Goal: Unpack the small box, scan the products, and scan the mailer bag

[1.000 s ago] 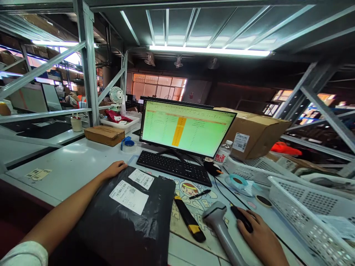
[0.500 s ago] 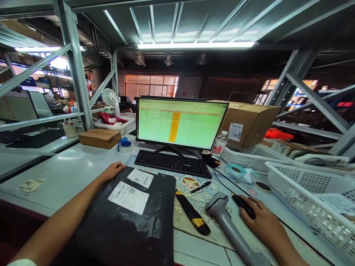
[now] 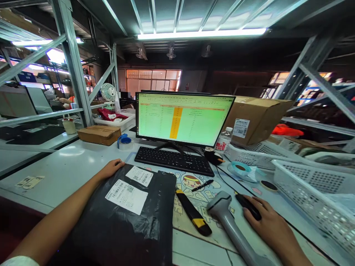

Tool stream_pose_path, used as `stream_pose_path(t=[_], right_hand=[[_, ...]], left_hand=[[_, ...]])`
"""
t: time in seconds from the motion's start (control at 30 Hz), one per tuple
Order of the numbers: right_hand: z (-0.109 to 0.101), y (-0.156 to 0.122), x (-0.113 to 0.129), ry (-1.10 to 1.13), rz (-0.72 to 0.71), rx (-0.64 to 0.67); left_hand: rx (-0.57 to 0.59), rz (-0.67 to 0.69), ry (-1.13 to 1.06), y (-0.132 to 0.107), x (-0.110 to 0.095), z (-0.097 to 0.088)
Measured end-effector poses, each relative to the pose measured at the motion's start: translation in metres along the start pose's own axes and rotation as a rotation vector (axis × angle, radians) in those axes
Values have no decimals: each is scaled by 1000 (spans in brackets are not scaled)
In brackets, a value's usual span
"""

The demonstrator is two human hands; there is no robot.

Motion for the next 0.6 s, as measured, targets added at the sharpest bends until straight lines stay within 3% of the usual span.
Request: stream_pose_path(t=[0.1,0.6], right_hand=[[1,-1,2,56,38,80],[-12,-7,17,19,127,92]], left_hand=[[8,0,11,-1,0,-1],[27,-22,11,0,-1,-2]])
Point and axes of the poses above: each hand's wrist, its own y-axis towards the middle knuckle, its own z-axis out of the palm, x = y × z, the point moved 5 cm from there along y, towards the middle knuckle, and after that the axes turned 7 degrees about -z, right-handed, at the moved point
